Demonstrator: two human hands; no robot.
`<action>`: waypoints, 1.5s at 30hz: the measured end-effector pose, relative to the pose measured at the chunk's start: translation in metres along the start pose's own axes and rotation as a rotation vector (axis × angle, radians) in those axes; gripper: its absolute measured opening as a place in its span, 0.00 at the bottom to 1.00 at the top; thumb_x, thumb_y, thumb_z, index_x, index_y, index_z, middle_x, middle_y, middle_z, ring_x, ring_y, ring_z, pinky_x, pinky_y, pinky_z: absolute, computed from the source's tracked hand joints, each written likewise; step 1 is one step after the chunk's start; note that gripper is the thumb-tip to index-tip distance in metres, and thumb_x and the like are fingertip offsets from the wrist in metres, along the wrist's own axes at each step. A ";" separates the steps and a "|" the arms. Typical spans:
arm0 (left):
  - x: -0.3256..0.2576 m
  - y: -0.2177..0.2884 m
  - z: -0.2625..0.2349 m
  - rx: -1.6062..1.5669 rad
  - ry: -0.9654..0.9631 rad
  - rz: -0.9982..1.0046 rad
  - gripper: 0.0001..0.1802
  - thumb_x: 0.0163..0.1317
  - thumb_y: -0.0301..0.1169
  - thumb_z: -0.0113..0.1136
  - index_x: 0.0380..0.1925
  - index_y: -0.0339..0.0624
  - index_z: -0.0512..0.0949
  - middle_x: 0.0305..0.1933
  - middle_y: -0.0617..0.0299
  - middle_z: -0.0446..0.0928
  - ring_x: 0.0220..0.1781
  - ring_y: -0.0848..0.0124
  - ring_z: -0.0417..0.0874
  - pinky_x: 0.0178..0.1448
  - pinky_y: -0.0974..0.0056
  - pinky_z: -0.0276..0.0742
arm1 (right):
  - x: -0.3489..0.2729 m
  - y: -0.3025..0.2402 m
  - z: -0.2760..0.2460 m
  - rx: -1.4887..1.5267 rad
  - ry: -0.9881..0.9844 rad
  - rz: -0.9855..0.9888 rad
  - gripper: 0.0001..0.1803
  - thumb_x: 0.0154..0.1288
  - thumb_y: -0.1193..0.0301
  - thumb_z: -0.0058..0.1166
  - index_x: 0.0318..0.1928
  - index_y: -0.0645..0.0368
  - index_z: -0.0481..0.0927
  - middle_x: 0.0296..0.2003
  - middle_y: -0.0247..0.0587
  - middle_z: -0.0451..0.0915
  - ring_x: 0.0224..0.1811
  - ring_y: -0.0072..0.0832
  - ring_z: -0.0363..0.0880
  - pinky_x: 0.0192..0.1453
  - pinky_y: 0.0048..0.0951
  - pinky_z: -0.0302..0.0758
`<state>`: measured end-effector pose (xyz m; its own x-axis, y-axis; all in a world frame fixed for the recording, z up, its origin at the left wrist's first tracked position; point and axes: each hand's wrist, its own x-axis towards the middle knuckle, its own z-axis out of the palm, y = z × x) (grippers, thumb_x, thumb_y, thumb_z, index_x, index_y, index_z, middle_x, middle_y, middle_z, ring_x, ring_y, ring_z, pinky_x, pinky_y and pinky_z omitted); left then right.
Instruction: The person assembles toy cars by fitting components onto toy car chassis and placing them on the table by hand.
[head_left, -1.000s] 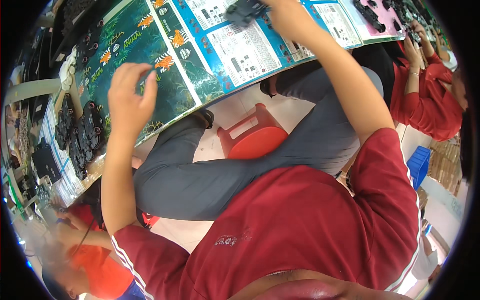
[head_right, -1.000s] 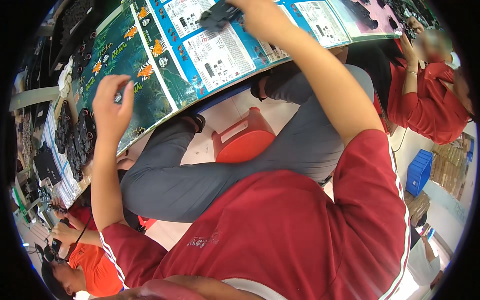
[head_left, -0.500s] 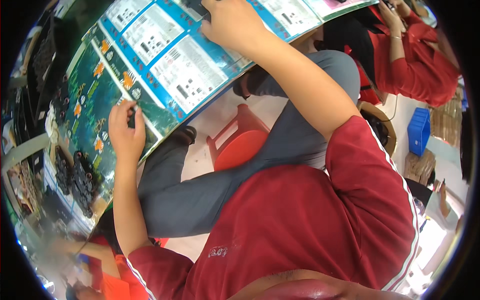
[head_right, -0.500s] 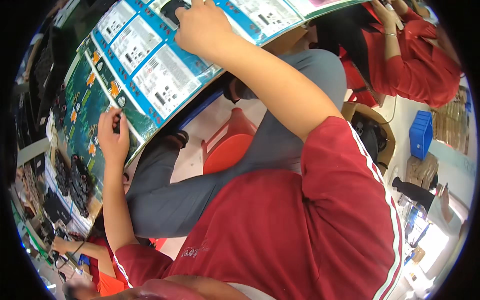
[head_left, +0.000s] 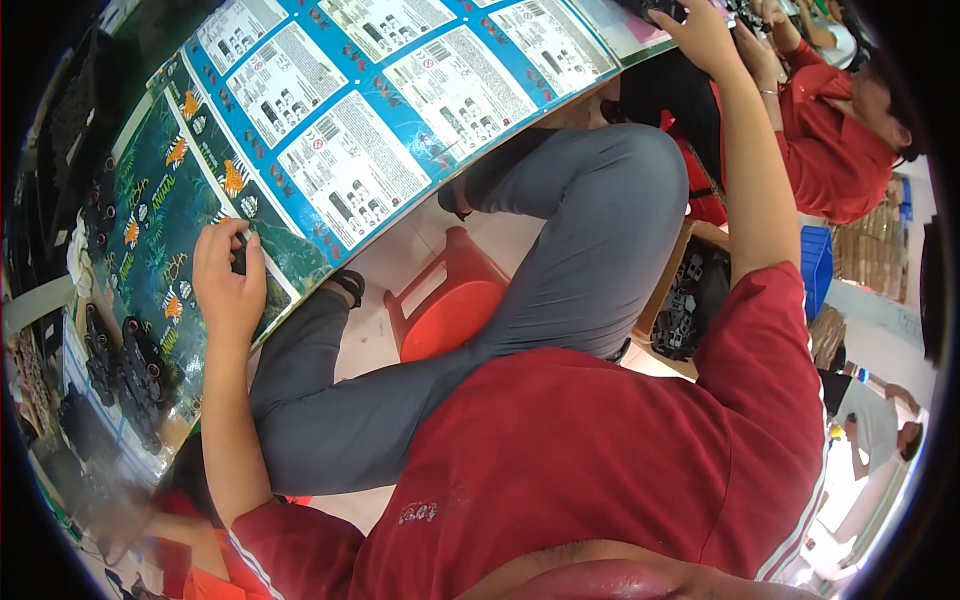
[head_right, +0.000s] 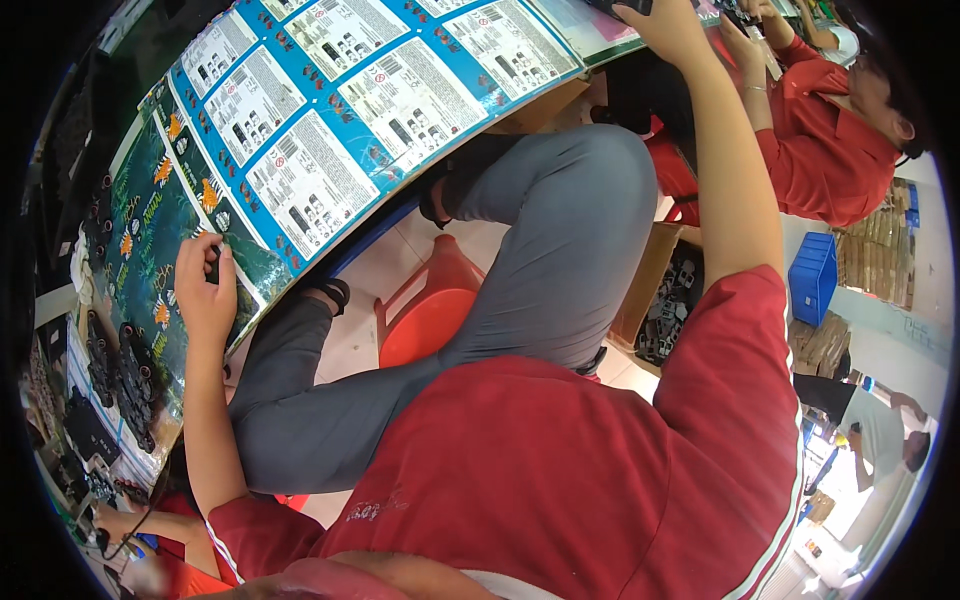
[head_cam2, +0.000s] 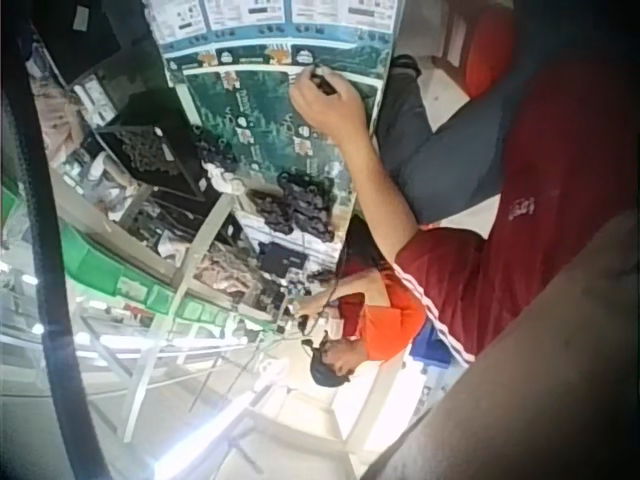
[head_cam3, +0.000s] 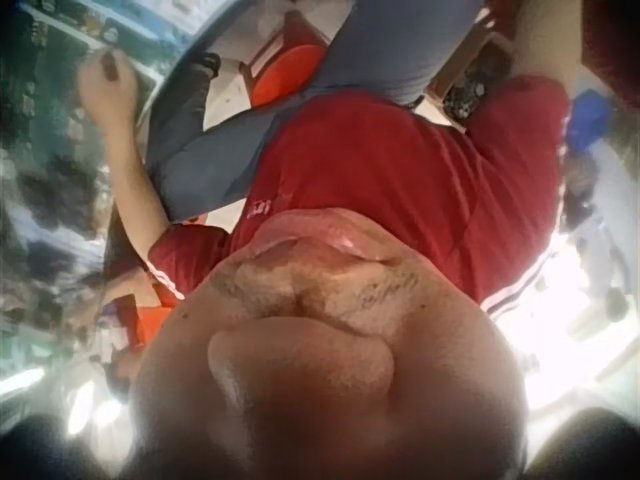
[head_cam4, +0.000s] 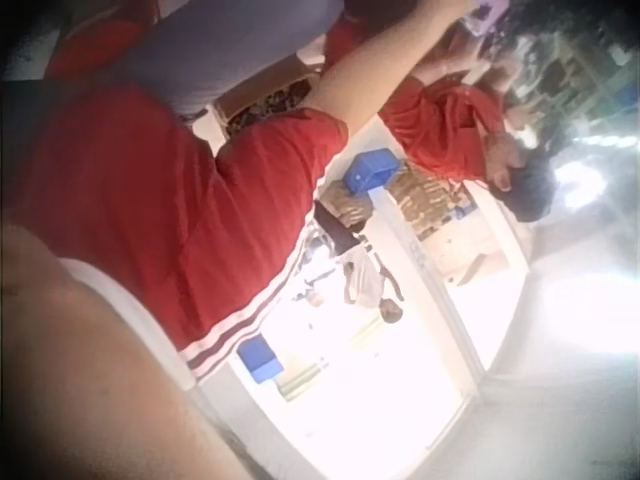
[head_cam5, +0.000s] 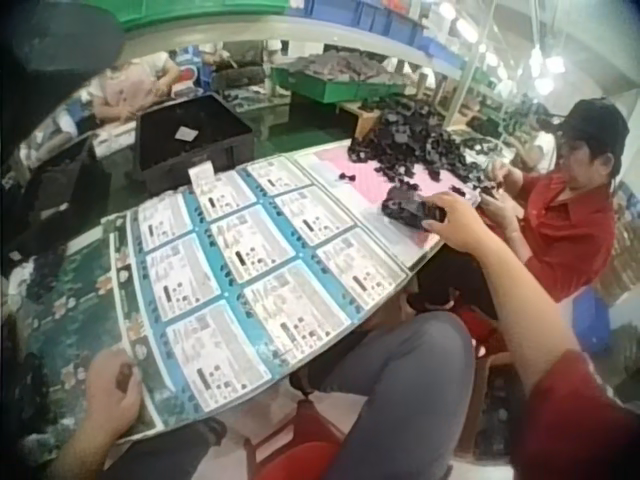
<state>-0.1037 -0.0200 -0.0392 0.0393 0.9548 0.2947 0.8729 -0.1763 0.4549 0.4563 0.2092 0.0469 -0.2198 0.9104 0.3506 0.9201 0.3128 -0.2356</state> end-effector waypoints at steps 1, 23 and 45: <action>-0.001 0.000 -0.001 0.006 0.001 0.004 0.08 0.62 0.22 0.63 0.42 0.38 0.80 0.35 0.56 0.75 0.36 0.61 0.76 0.42 0.59 0.74 | 0.003 0.007 0.002 -0.023 -0.046 0.023 0.26 0.57 0.70 0.70 0.57 0.64 0.84 0.51 0.58 0.84 0.55 0.49 0.82 0.61 0.41 0.77; -0.004 -0.006 -0.001 0.008 0.035 0.043 0.09 0.63 0.22 0.64 0.43 0.38 0.80 0.37 0.56 0.76 0.37 0.62 0.77 0.43 0.61 0.75 | 0.004 0.031 0.040 -0.001 -0.116 0.105 0.31 0.58 0.69 0.71 0.62 0.63 0.79 0.55 0.56 0.81 0.57 0.47 0.81 0.62 0.39 0.77; -0.022 0.040 -0.005 -1.485 0.052 -0.509 0.21 0.81 0.38 0.46 0.66 0.38 0.66 0.62 0.51 0.78 0.59 0.59 0.85 0.57 0.50 0.87 | -0.116 -0.370 0.113 0.762 -0.017 -0.599 0.24 0.52 0.66 0.78 0.45 0.67 0.83 0.54 0.54 0.80 0.52 0.54 0.82 0.57 0.41 0.81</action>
<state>-0.0721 -0.0492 -0.0230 -0.1425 0.9815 -0.1281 -0.4527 0.0504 0.8902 0.1047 0.0181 -0.0091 -0.5941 0.5450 0.5917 0.1986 0.8122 -0.5486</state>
